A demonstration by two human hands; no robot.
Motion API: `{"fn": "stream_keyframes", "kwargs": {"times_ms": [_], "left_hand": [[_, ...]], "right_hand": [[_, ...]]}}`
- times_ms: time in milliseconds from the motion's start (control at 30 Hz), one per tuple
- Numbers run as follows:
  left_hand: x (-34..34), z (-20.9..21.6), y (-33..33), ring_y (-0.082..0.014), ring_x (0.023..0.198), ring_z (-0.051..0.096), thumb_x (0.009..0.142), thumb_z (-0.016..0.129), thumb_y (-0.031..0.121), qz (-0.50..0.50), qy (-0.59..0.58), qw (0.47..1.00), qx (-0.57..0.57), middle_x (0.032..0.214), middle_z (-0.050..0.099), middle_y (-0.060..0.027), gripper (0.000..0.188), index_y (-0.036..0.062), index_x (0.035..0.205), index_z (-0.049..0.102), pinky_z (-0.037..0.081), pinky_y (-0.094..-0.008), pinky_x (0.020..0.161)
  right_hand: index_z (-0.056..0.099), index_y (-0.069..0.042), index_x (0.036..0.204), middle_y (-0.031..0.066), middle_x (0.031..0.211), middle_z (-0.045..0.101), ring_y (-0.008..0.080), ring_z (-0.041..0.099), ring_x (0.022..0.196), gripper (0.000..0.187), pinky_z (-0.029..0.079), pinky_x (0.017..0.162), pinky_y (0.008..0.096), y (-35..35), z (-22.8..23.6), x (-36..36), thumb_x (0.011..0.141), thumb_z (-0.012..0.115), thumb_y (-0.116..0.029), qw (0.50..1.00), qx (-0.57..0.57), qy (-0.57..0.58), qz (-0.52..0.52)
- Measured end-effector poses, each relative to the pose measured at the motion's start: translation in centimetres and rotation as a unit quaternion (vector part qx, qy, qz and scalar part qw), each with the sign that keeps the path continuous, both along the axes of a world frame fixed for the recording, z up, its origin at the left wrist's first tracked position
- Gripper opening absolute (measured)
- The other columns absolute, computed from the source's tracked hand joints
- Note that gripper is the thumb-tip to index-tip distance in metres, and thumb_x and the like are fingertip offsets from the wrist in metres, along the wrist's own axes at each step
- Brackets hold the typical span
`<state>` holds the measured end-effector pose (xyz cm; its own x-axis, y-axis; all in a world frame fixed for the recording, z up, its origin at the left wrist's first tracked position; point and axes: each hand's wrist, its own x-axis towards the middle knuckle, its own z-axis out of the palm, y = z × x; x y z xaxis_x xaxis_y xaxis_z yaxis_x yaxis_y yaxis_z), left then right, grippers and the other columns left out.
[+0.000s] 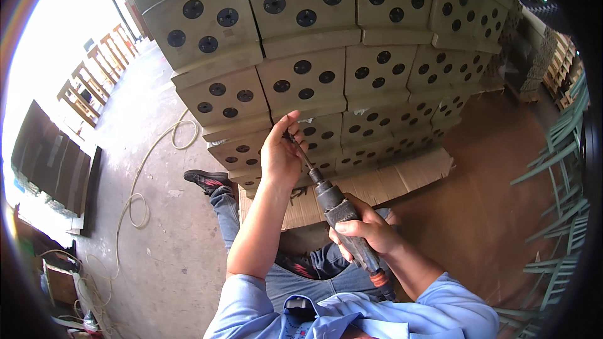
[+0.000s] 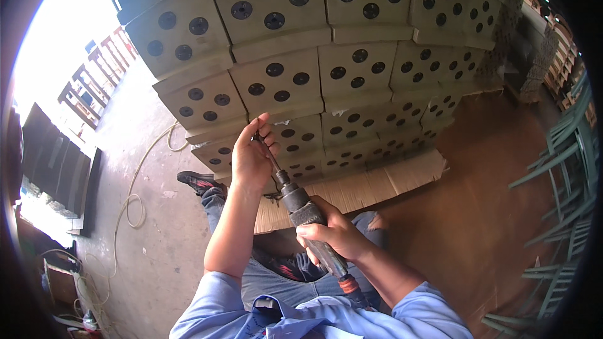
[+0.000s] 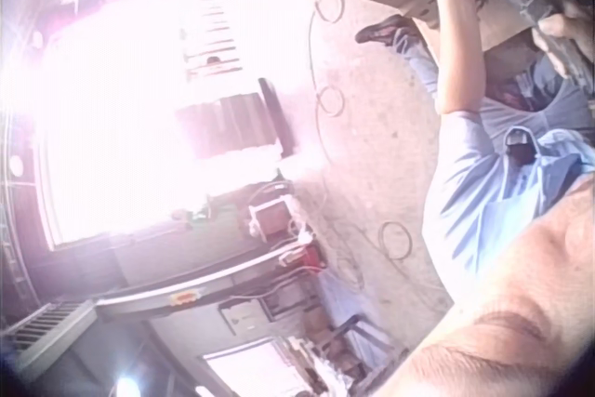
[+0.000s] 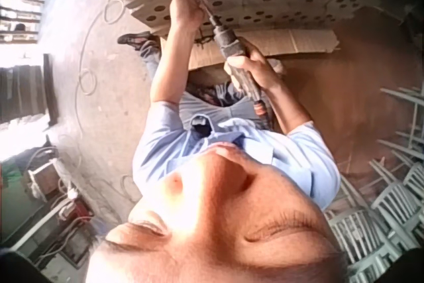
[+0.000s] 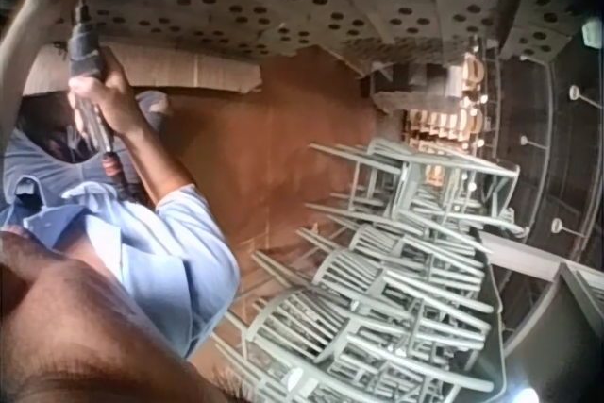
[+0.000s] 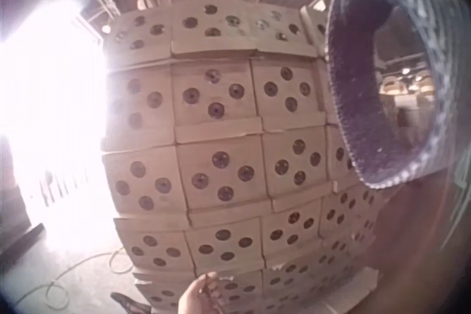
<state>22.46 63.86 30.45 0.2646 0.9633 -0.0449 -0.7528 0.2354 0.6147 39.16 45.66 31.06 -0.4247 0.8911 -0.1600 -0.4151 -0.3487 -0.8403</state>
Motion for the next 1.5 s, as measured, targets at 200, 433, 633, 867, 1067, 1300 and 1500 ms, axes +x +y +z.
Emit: {"fn": "stream_keyframes", "kwargs": {"times_ms": [200, 433, 633, 867, 1067, 1300, 1500], "left_hand": [[-0.2, -0.3, -0.3, -0.0099, 0.074, 0.05, 0.101, 0.06, 0.021, 0.011, 0.021, 1.0, -0.001, 0.087, 0.054, 0.0034, 0.025, 0.0032, 0.118, 0.065, 0.042, -0.0248, 0.064], [-0.4, -0.8, -0.2, -0.0094, 0.075, 0.053, 0.101, 0.061, 0.022, 0.02, 0.042, 0.999, -0.016, 0.09, 0.06, 0.0034, 0.026, 0.0058, 0.121, 0.067, 0.043, -0.024, 0.065], [-0.2, -1.1, -0.3, -0.0085, 0.073, 0.052, 0.101, 0.062, 0.023, 0.018, 0.054, 0.998, -0.018, 0.09, 0.06, 0.0048, 0.025, 0.0074, 0.12, 0.068, 0.041, -0.0224, 0.063], [0.1, -0.8, -0.9, -0.0032, 0.071, 0.048, 0.101, 0.064, 0.026, 0.031, 0.067, 0.996, -0.052, 0.086, 0.064, 0.0075, 0.024, 0.0117, 0.119, 0.069, 0.038, -0.019, 0.061], [0.3, -1.4, -0.6, -0.0023, 0.067, 0.048, 0.101, 0.064, 0.028, 0.031, 0.069, 0.997, -0.022, 0.087, 0.065, 0.0068, 0.023, 0.0127, 0.117, 0.069, 0.038, -0.0186, 0.059], [0.3, -1.7, -0.5, -0.0015, 0.066, 0.046, 0.103, 0.063, 0.025, 0.026, 0.044, 0.999, -0.017, 0.086, 0.066, 0.0062, 0.021, 0.0113, 0.118, 0.069, 0.035, -0.0174, 0.056], [0.5, -2.1, -0.4, -0.0018, 0.064, 0.046, 0.102, 0.066, 0.022, 0.031, 0.036, 0.999, -0.011, 0.085, 0.066, 0.0045, 0.017, 0.0103, 0.114, 0.068, 0.034, -0.0173, 0.054]], "right_hand": [[0.044, -0.003, 0.123, 0.01, 0.081, 0.061, 0.0157, 0.062, 0.05, 0.044, 0.053, 0.046, 0.0292, -0.3, -0.7, 0.1, 0.09, 0.069, -0.018, 1.0, -0.008, 0.004, 0.0], [0.044, -0.004, 0.125, 0.0103, 0.082, 0.062, 0.016, 0.062, 0.05, 0.045, 0.054, 0.046, 0.0293, -0.1, -1.6, 0.0, 0.09, 0.069, -0.019, 1.0, -0.013, 0.004, 0.003], [0.045, -0.004, 0.125, 0.0104, 0.081, 0.062, 0.0157, 0.062, 0.05, 0.045, 0.054, 0.046, 0.029, -0.2, -1.6, 0.0, 0.091, 0.069, -0.019, 1.0, -0.013, 0.002, -0.002], [0.044, -0.005, 0.123, 0.0106, 0.081, 0.06, 0.0158, 0.06, 0.05, 0.044, 0.053, 0.046, 0.0293, -0.4, -1.6, 0.2, 0.091, 0.069, -0.02, 0.999, -0.025, 0.006, -0.022], [0.044, -0.005, 0.121, 0.0109, 0.08, 0.06, 0.0159, 0.06, 0.049, 0.042, 0.052, 0.045, 0.0294, -0.4, -1.4, 0.2, 0.091, 0.068, -0.02, 1.0, -0.02, 0.002, -0.017], [0.044, -0.004, 0.119, 0.0111, 0.079, 0.06, 0.0165, 0.06, 0.049, 0.04, 0.052, 0.045, 0.0295, -0.3, -1.5, 0.2, 0.091, 0.068, -0.02, 0.999, -0.022, 0.007, -0.023], [0.044, -0.004, 0.12, 0.0114, 0.079, 0.06, 0.0168, 0.06, 0.049, 0.041, 0.052, 0.045, 0.0297, -0.3, -1.6, 0.3, 0.091, 0.068, -0.02, 1.0, -0.019, 0.002, -0.018]]}}
